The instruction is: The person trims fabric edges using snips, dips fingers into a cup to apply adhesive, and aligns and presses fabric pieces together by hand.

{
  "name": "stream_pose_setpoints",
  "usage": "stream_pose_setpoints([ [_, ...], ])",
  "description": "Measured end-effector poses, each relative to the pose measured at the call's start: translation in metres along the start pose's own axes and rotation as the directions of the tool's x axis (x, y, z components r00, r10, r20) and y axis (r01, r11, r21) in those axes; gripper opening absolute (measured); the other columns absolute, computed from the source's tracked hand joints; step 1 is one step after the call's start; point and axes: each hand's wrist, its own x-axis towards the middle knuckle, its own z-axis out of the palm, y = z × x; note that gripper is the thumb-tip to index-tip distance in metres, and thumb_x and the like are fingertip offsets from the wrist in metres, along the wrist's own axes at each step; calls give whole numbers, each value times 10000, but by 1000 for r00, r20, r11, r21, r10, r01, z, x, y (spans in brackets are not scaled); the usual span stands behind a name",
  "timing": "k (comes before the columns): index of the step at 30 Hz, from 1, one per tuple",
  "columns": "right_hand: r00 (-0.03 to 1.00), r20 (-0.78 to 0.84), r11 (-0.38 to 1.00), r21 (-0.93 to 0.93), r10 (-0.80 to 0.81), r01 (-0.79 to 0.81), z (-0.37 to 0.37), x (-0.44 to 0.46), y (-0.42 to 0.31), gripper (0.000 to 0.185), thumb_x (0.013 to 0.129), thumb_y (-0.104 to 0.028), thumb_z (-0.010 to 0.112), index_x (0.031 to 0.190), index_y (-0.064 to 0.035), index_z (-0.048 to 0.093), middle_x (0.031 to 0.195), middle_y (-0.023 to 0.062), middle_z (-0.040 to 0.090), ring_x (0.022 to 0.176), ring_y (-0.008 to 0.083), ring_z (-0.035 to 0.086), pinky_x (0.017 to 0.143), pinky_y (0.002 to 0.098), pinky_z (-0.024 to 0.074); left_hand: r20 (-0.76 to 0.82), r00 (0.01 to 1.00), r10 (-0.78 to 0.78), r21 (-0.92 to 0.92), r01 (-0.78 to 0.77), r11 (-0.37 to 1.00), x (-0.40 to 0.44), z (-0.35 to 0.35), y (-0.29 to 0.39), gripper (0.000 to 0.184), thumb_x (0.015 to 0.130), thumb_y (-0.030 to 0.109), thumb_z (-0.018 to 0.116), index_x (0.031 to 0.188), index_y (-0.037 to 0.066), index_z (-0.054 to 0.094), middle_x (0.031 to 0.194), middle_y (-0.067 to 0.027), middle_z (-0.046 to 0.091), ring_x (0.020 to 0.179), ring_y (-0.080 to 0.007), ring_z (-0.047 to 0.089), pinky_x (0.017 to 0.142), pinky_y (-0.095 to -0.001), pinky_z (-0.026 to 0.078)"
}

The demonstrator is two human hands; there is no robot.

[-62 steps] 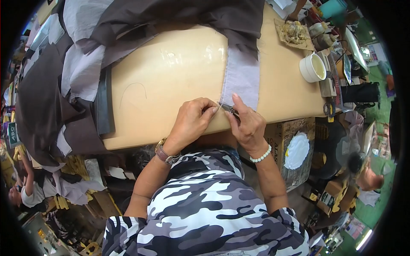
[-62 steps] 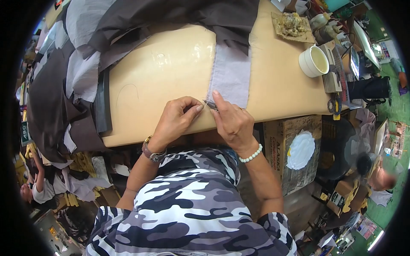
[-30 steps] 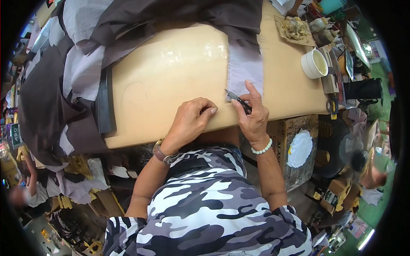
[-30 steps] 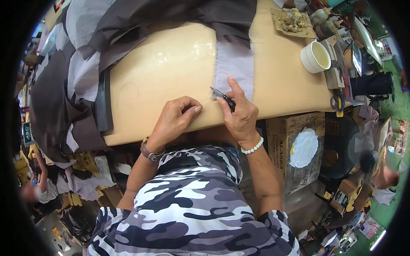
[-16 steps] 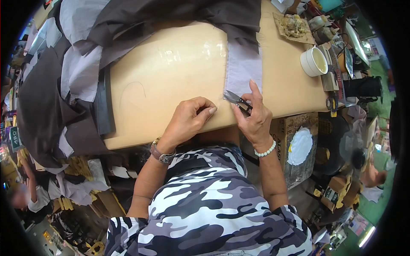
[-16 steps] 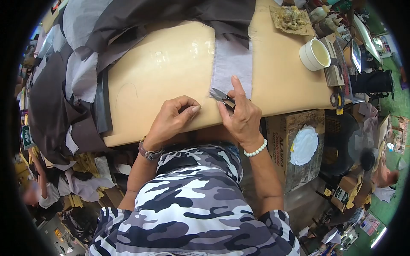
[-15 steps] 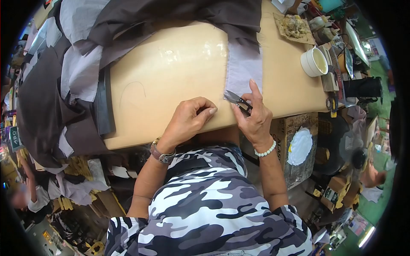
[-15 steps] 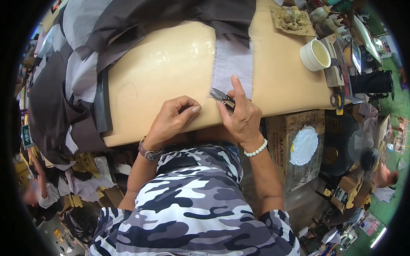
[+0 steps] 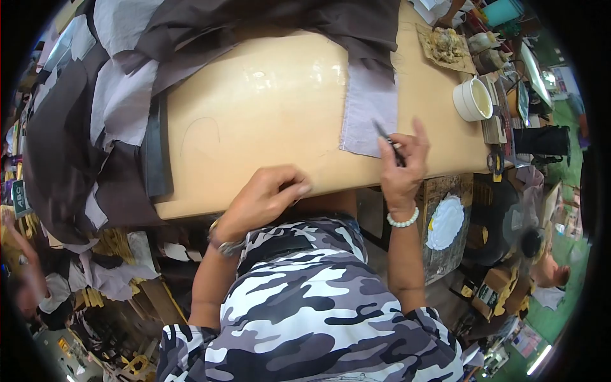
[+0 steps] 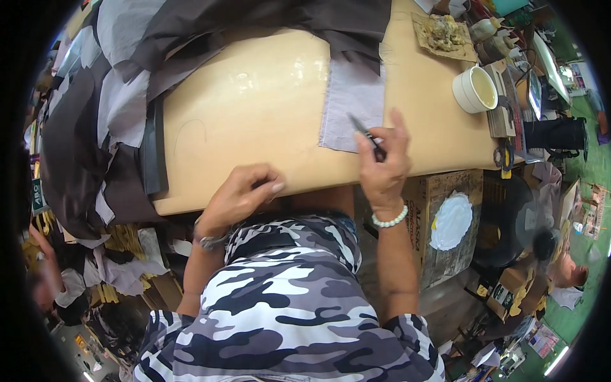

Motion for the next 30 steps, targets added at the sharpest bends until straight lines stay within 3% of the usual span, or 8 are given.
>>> stream_pose_setpoints([
  [7,949,-224,954,249,224,-167,-17,37,37,670,820,-44,678,1365,34,297,895,78,577,633,69,495,557,182,395,-268,824,-500,156,549,821,-143,-42,-85,111,813,96,624,790,-11,647,653,-89,611,581,-143,555,551,-290,432],
  [8,945,-215,942,283,247,-181,-15,38,36,671,821,-41,676,1366,36,292,897,78,574,639,63,489,557,181,392,-394,848,-354,509,523,684,-169,-40,-109,135,787,128,636,748,0,653,699,-153,644,633,-281,638,576,-363,470],
  [9,940,-210,929,314,270,-197,-15,39,35,672,822,-38,674,1366,38,288,900,78,572,644,57,484,558,179,389,-556,744,-370,704,658,266,-181,-30,-107,166,762,164,660,714,5,647,756,-186,649,710,-377,631,616,-421,485],
  [10,933,-208,916,341,295,-213,-17,38,34,672,823,-36,671,1367,40,283,902,78,570,649,51,478,558,178,385,-704,617,-351,623,774,111,-186,-24,-107,187,761,196,688,726,16,649,740,-175,641,727,-363,638,624,-422,488],
  [12,941,-167,896,392,294,-211,-18,37,32,686,823,-33,670,1375,39,269,909,73,570,666,60,496,576,181,402,-774,590,-231,497,791,356,-180,-22,-88,184,774,175,696,728,8,638,751,-155,638,731,-331,644,634,-386,490],
  [16,991,-71,938,335,115,-85,-14,29,37,716,825,-24,664,1398,25,237,937,70,574,664,81,522,614,194,437,-718,655,233,492,243,836,-92,-6,-22,99,818,41,638,880,-36,627,782,-121,603,703,-210,607,651,-280,469],
  [21,992,106,988,128,68,-82,-10,32,34,672,801,-100,696,1368,-10,346,800,91,622,677,124,578,639,265,485,-350,750,561,555,-316,769,34,31,4,204,781,103,680,965,19,655,1003,-135,586,930,-289,566,809,-361,452],
  [30,991,111,996,50,71,-77,-9,33,35,674,799,-129,710,1359,-10,353,793,100,621,664,144,585,626,268,483,-268,791,550,790,-146,595,28,13,-24,141,824,88,605,912,-19,576,1029,-153,559,1026,-317,515,898,-396,397],
])
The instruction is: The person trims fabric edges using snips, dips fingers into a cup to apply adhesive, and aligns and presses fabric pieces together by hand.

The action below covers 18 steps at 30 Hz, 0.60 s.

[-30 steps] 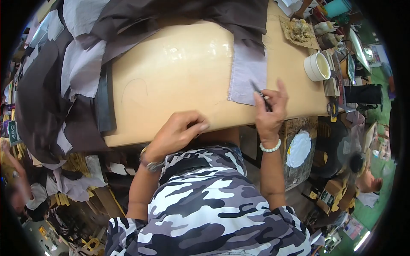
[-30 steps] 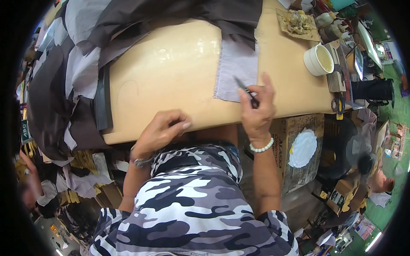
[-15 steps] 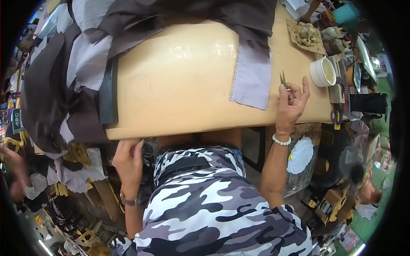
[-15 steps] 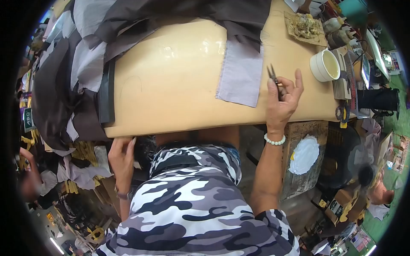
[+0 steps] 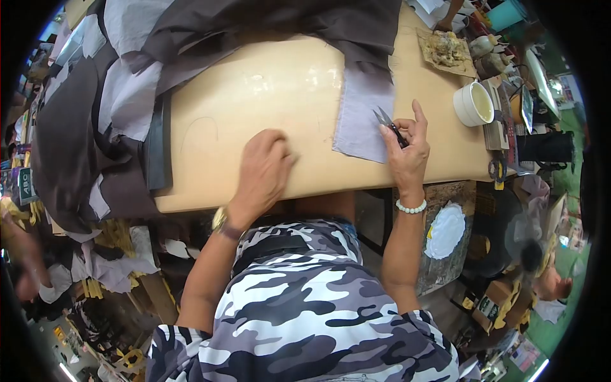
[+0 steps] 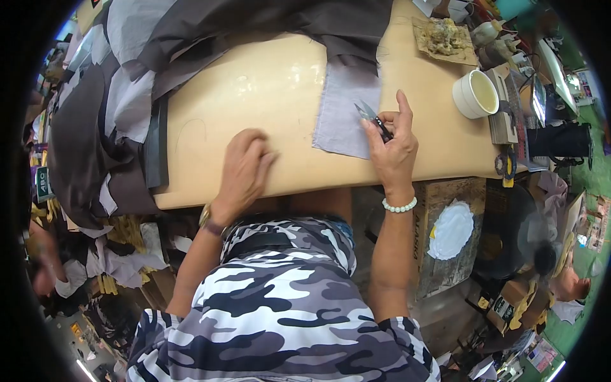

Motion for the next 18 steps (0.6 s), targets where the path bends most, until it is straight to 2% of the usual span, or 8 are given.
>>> stream_pose_setpoints([
  [3,1000,-2,1000,26,3,-2,0,0,2,662,804,-123,704,1358,-10,359,808,105,618,680,148,587,639,273,487,-132,985,-114,168,135,976,-61,-25,-15,107,865,44,538,905,-46,578,1111,-199,551,1096,-349,502,964,-413,377],
  [5,1000,-13,999,37,21,-21,0,1,0,657,805,-113,700,1359,-9,361,828,108,613,700,147,587,652,275,489,-206,952,-228,139,259,956,-114,-46,-31,115,878,31,528,851,-63,589,1170,-203,541,1129,-353,494,978,-420,371],
  [6,999,-12,998,50,29,-29,0,1,0,655,806,-108,698,1359,-8,362,838,109,610,710,147,587,659,276,490,-184,947,-263,283,307,909,-135,-58,-31,156,878,28,549,769,-78,580,1194,-206,535,1133,-358,492,972,-426,375],
  [8,997,2,994,72,79,-79,0,1,-1,642,817,-81,680,1368,-9,357,870,101,599,731,138,578,676,273,486,-211,917,-338,374,396,839,-177,-72,-35,189,856,50,604,713,-69,573,1235,-209,515,1171,-356,465,986,-419,363],
  [10,995,9,993,73,98,-98,0,1,-2,634,824,-71,670,1371,-11,355,878,97,594,739,134,573,680,266,479,-343,831,-438,350,546,761,-200,-78,-34,89,851,44,606,848,-44,608,1263,-207,496,1194,-357,445,997,-416,352],
  [13,991,31,989,70,129,-130,0,1,-4,630,832,-63,659,1379,-12,349,873,86,584,737,123,562,679,254,467,-476,749,-461,244,616,749,-181,-87,-36,214,820,20,628,1026,-28,591,1288,-202,471,1206,-355,427,1007,-417,336],
  [14,990,35,988,69,137,-139,0,1,-5,633,833,-63,657,1381,-13,346,871,82,580,737,120,559,677,251,464,-464,797,-386,324,558,764,-165,-92,-38,344,811,8,633,1142,-5,539,1263,-191,494,1193,-358,441,1006,-428,340],
  [18,990,34,988,61,139,-141,-1,1,-5,638,838,-64,651,1391,-16,337,861,70,567,734,112,548,672,247,456,-532,834,-148,356,379,854,-88,-109,-60,306,792,24,657,1084,1,567,1195,-168,546,1149,-349,482,969,-439,376],
])
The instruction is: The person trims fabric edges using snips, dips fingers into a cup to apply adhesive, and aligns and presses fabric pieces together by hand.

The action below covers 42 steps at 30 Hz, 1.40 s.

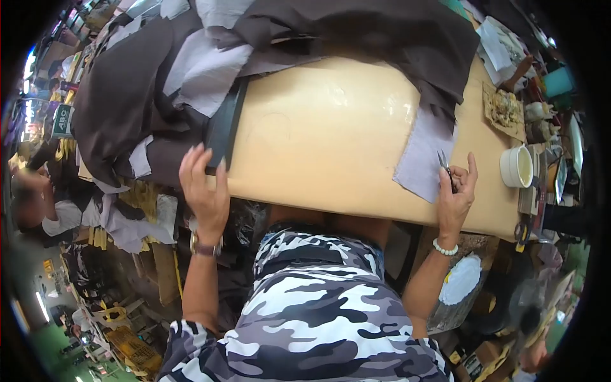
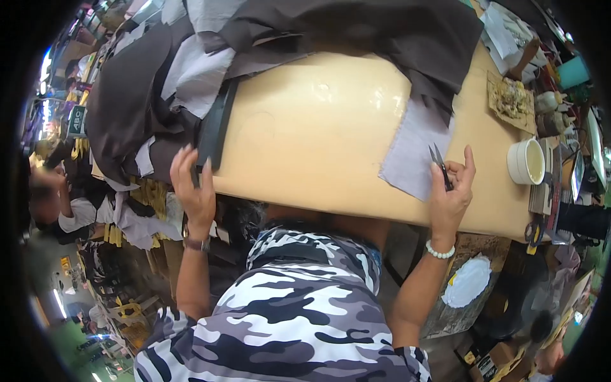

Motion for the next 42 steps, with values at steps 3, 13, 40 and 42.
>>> stream_pose_setpoints([
  [3,1000,5,1000,17,12,-12,0,-1,0,635,843,-66,645,1395,-19,335,862,69,562,733,113,545,667,247,455,-55,998,42,51,-39,998,49,30,-11,436,731,177,740,1089,10,554,1157,-167,551,1111,-344,495,940,-436,389],
  [13,1000,-10,999,-30,-30,29,2,-1,1,603,871,-29,596,1403,-11,313,855,27,539,679,61,500,604,203,426,-50,985,164,465,-122,877,142,63,-34,460,689,47,588,1146,52,545,1063,-124,588,1025,-289,559,876,-368,431],
  [40,616,626,878,345,-479,332,196,-43,-110,654,841,-93,623,1393,-30,279,849,126,605,717,239,622,661,324,490,129,991,31,-269,5,963,-56,9,35,238,678,-17,684,906,49,699,784,-69,609,683,-222,584,606,-323,453],
  [42,621,665,897,413,-415,158,199,-39,-106,652,865,-103,599,1402,-17,238,839,116,594,710,211,614,650,309,484,123,992,-42,-303,78,950,-67,0,26,231,677,-31,690,897,38,698,779,-76,615,675,-222,592,600,-320,463],
])
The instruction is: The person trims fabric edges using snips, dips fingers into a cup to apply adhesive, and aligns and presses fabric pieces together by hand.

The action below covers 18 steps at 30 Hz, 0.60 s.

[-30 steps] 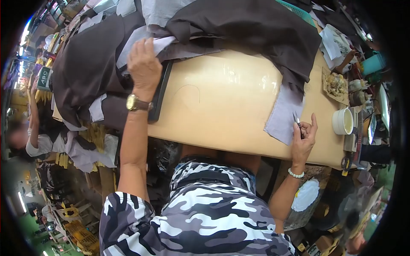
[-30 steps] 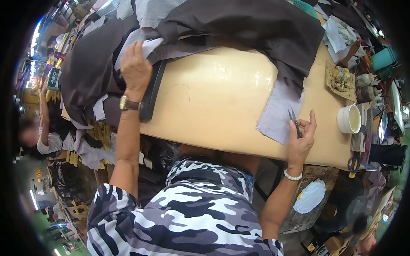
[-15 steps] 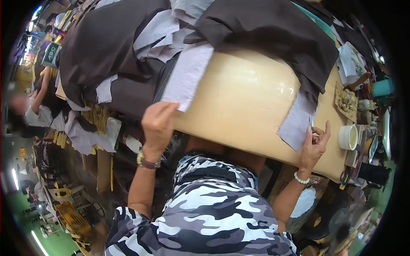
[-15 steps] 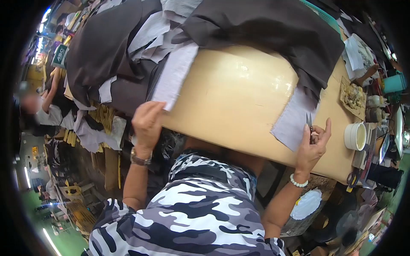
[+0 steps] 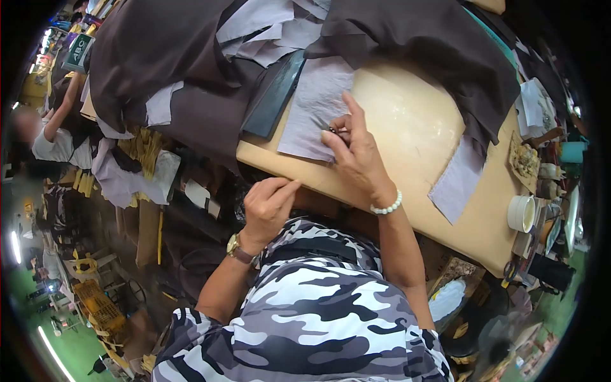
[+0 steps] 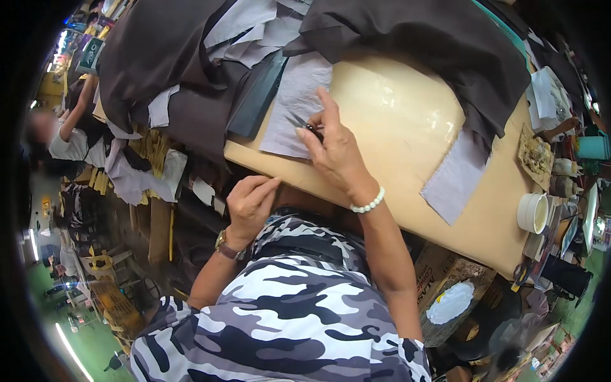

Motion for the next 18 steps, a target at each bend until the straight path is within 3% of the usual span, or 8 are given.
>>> stream_pose_setpoints([
  [2,998,16,991,122,58,-60,-2,-2,1,647,886,-113,579,1406,-3,209,831,107,584,712,186,608,647,294,480,-32,991,-131,11,132,991,-7,-9,-3,197,706,-14,690,892,51,700,772,-74,618,656,-222,588,594,-326,459],
  [4,996,41,978,189,77,-83,-5,-1,-1,638,904,-123,563,1405,12,191,825,99,574,722,163,604,652,279,479,-63,984,-169,18,170,985,-7,-13,-7,185,702,-7,701,880,41,699,762,-70,620,652,-226,590,599,-327,465],
  [7,991,54,963,234,126,-135,-6,0,-3,641,912,-137,558,1403,29,180,845,101,572,739,157,606,662,272,483,-62,995,-76,30,78,997,11,-10,0,259,708,-11,721,962,11,675,851,-102,629,753,-247,611,659,-321,490],
  [11,990,62,958,254,124,-136,-6,1,0,636,920,-145,550,1405,23,175,856,98,570,754,153,611,677,267,490,29,999,31,58,-32,998,36,5,13,397,696,82,744,1067,16,622,1010,-120,604,927,-280,574,797,-371,457],
  [16,987,64,939,301,151,-163,-7,1,-1,643,916,-136,555,1406,22,170,866,97,569,756,153,614,685,271,496,124,987,99,30,-104,994,47,24,1,201,730,77,703,916,14,663,879,-91,627,847,-263,592,745,-355,462],
  [18,985,28,869,466,172,-166,-6,-2,3,652,899,-129,580,1403,19,193,861,101,577,754,150,616,685,272,496,136,978,161,20,-165,986,50,23,-2,130,756,59,679,875,9,665,823,-89,635,791,-259,603,712,-342,469],
])
